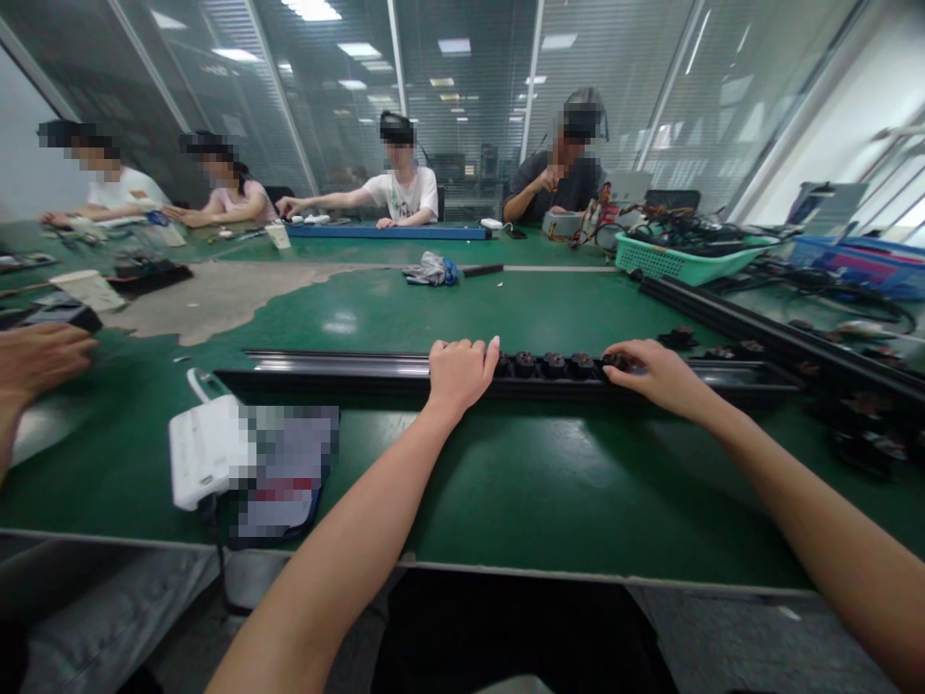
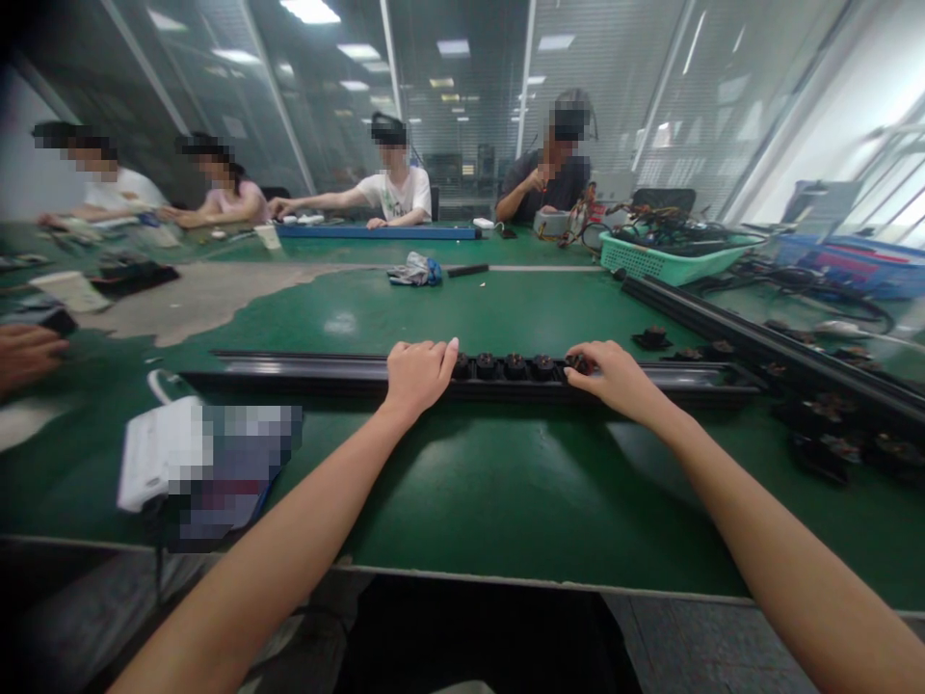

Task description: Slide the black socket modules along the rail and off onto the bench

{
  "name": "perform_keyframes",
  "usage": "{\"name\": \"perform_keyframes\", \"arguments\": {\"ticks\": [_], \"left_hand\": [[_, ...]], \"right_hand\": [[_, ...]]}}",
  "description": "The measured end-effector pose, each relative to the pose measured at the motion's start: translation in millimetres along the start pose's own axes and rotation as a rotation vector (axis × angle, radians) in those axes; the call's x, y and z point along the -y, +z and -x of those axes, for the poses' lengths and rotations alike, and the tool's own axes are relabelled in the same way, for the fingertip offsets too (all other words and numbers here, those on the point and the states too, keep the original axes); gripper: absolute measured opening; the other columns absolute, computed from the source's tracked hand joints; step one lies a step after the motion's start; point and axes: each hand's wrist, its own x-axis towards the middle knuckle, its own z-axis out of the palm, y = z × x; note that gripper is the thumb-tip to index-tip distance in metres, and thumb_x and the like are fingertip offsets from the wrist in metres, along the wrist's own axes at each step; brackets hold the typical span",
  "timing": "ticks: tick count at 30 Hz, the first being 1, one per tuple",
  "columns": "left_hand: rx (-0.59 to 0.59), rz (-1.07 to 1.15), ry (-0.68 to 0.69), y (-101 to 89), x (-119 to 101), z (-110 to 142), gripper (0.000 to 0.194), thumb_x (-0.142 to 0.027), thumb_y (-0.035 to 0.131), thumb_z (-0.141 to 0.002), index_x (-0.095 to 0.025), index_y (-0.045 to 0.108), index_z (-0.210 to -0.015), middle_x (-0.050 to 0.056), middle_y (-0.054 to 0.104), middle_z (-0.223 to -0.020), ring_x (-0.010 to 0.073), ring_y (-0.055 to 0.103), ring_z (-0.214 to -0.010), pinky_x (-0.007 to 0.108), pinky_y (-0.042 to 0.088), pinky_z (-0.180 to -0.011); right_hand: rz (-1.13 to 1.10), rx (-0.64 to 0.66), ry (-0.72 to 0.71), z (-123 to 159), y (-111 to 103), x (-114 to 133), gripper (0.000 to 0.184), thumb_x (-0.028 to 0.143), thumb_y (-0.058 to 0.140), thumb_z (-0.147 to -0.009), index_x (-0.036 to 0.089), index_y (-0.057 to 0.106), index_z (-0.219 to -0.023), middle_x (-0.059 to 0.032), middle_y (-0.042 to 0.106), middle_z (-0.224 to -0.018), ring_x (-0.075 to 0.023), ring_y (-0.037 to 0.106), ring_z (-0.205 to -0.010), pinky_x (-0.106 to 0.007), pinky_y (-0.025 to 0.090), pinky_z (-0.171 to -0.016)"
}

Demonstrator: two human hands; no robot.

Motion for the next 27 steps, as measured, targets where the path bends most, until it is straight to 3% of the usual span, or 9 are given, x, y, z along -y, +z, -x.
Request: {"name": "perform_keyframes", "arguments": {"ticks": [11,18,22,27], "left_hand": [[-0.006,-0.012,0.000,1.0,0.4,-0.5,0.067,-0.046,0.017,-0.107,-0.015,0.074,-0.088,0.014,0.075,-0.089,0.0248,0.069,-0.082,0.039,0.033,-0.077],[-0.001,-0.003,-0.004,0.8,1.0,-0.3,0.067,-0.046,0.018,-0.107,-0.016,0.075,-0.088,0.014,0.075,-0.089,0.0253,0.069,-0.083,0.040,0.034,-0.078],[-0.002,0.006,-0.004,1.6,1.4,-0.4,0.066,-0.046,0.019,-0.107,-0.015,0.075,-0.089,0.015,0.075,-0.090,0.0256,0.069,-0.084,0.040,0.034,-0.078],[-0.003,-0.012,-0.002,1.8,1.1,-0.3,0.067,-0.046,0.018,-0.107,-0.016,0.075,-0.089,0.013,0.075,-0.089,0.0255,0.069,-0.083,0.040,0.034,-0.077]], "right_hand": [[0.033,-0.014,0.017,6.3,-3.6,-17.4,0.036,0.049,0.054,-0.083,0.020,0.068,-0.100,-0.0095,0.070,-0.088,-0.0268,0.058,-0.087,-0.041,0.044,-0.080],[0.154,-0.006,0.061,10.7,-4.4,-19.5,0.040,0.054,0.050,-0.087,0.024,0.069,-0.104,-0.0079,0.071,-0.092,-0.0299,0.060,-0.095,-0.045,0.036,-0.083],[0.163,-0.066,0.113,11.9,4.6,-15.2,0.048,0.064,0.046,-0.089,0.023,0.067,-0.103,-0.0074,0.068,-0.083,-0.0277,0.061,-0.086,-0.042,0.037,-0.081],[0.105,-0.153,0.176,10.0,15.5,-9.3,0.046,0.062,0.046,-0.088,0.021,0.064,-0.097,-0.0070,0.067,-0.080,-0.0241,0.061,-0.074,-0.038,0.038,-0.074]]}}
